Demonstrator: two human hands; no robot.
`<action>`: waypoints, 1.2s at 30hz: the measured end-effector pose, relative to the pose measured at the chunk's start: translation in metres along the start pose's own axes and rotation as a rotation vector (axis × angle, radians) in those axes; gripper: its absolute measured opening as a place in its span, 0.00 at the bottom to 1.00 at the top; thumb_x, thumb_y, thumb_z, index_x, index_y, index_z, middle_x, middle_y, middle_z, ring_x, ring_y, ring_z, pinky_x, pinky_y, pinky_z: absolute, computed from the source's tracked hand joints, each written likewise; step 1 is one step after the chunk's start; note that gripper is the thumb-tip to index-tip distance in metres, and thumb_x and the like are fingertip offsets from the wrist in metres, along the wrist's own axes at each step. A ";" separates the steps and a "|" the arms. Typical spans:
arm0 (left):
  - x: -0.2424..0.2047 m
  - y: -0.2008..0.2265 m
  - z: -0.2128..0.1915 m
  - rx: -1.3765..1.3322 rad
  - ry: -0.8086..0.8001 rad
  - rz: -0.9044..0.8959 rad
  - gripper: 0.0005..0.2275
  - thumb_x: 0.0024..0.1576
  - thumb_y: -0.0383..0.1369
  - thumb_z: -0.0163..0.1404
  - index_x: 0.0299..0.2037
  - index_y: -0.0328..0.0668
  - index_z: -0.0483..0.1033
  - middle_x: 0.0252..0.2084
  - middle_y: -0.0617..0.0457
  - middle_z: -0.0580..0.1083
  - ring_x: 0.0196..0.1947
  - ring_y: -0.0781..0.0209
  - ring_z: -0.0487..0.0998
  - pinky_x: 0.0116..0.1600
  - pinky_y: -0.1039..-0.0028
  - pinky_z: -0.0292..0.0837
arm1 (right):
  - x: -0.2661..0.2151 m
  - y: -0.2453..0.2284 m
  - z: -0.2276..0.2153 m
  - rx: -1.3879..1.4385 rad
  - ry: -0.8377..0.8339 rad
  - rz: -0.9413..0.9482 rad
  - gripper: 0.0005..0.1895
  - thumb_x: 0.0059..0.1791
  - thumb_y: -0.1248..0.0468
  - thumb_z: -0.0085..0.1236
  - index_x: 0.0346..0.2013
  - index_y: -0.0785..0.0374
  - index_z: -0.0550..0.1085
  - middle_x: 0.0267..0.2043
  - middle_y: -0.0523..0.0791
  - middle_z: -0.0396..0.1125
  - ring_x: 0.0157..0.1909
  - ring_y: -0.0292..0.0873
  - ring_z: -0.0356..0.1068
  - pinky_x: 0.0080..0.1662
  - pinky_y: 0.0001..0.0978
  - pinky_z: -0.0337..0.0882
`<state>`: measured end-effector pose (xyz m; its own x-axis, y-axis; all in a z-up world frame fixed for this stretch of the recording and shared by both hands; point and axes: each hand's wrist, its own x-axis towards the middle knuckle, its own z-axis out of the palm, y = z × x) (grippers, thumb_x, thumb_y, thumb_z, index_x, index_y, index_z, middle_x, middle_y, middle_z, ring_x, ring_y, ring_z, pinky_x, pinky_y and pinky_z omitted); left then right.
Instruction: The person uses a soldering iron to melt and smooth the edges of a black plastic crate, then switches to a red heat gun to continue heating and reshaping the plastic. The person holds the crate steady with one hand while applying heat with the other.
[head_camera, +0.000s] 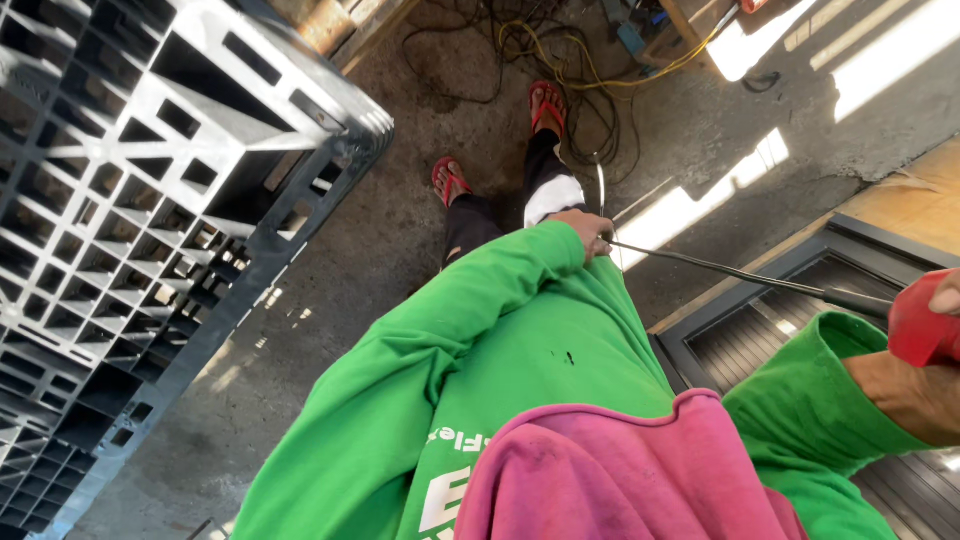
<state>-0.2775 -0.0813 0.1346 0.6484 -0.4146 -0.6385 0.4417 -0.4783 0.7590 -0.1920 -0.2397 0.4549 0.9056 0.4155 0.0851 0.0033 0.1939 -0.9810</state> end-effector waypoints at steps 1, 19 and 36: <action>-0.007 -0.007 0.001 -0.018 0.025 0.013 0.19 0.59 0.48 0.51 0.59 0.58 0.75 0.56 0.49 0.78 0.57 0.46 0.77 0.60 0.55 0.71 | -0.003 -0.004 0.001 -0.014 -0.005 0.011 0.21 0.51 0.58 0.63 0.51 0.58 0.64 0.33 0.44 0.60 0.32 0.40 0.65 0.42 0.37 0.71; -0.306 -0.080 -0.042 -0.089 1.453 0.175 0.11 0.54 0.19 0.51 0.45 0.40 0.78 0.46 0.45 0.79 0.47 0.48 0.82 0.54 0.62 0.81 | -0.085 0.050 0.140 -0.139 -0.334 0.763 0.26 0.51 0.49 0.63 0.43 0.70 0.68 0.32 0.48 0.63 0.29 0.40 0.62 0.34 0.33 0.66; -0.279 -0.107 -0.127 0.207 1.789 -0.448 0.16 0.65 0.45 0.48 0.51 0.41 0.77 0.48 0.42 0.76 0.55 0.35 0.73 0.61 0.42 0.62 | -0.002 0.045 0.176 -0.210 -0.644 0.756 0.28 0.51 0.49 0.63 0.55 0.66 0.67 0.36 0.48 0.66 0.28 0.40 0.65 0.32 0.32 0.68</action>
<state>-0.4270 0.1844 0.2479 0.3815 0.8977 0.2204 0.7596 -0.4403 0.4787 -0.2688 -0.0754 0.4411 0.3005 0.7767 -0.5536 -0.3449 -0.4527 -0.8223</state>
